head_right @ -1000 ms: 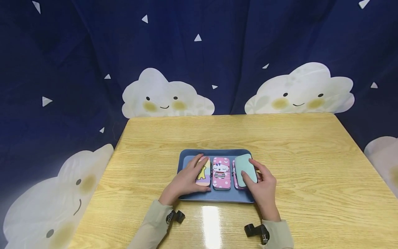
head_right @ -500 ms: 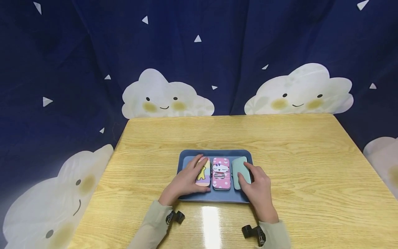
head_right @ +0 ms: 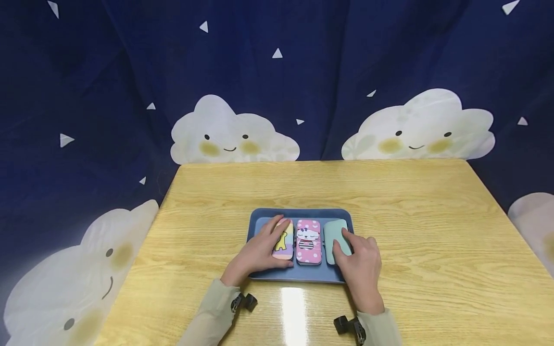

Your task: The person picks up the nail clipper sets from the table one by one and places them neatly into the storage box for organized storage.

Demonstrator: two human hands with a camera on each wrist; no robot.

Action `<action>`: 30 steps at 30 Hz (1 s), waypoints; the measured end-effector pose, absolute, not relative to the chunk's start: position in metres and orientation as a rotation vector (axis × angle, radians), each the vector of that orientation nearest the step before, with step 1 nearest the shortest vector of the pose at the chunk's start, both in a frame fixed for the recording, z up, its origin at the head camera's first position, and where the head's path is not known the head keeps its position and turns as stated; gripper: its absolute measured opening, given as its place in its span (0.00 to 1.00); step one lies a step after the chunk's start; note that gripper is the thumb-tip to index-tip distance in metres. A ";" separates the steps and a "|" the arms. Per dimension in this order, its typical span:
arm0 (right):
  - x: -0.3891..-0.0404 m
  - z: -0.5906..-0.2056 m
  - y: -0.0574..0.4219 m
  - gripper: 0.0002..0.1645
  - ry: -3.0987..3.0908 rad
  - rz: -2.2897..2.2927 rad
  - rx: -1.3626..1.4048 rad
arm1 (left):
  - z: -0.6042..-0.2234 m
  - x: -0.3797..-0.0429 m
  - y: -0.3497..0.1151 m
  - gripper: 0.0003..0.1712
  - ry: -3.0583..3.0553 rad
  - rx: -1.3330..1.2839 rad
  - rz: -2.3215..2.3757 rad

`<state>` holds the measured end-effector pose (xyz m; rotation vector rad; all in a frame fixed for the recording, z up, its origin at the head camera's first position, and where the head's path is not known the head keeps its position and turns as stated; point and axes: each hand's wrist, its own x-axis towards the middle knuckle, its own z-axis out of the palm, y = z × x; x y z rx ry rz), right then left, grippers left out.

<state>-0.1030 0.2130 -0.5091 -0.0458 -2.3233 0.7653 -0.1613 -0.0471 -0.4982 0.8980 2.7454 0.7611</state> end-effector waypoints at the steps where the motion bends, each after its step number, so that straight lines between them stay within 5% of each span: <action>1: -0.102 -0.509 0.212 0.21 -2.328 0.766 -0.063 | -0.498 -0.161 -0.047 0.65 2.744 0.899 0.761; 19: -0.102 -0.510 0.211 0.11 -2.274 0.754 0.035 | -0.503 -0.159 -0.048 0.65 2.757 0.898 0.741; 30: -0.107 -0.510 0.213 0.35 -2.488 0.711 0.117 | -0.501 -0.162 -0.046 0.65 2.751 0.902 0.744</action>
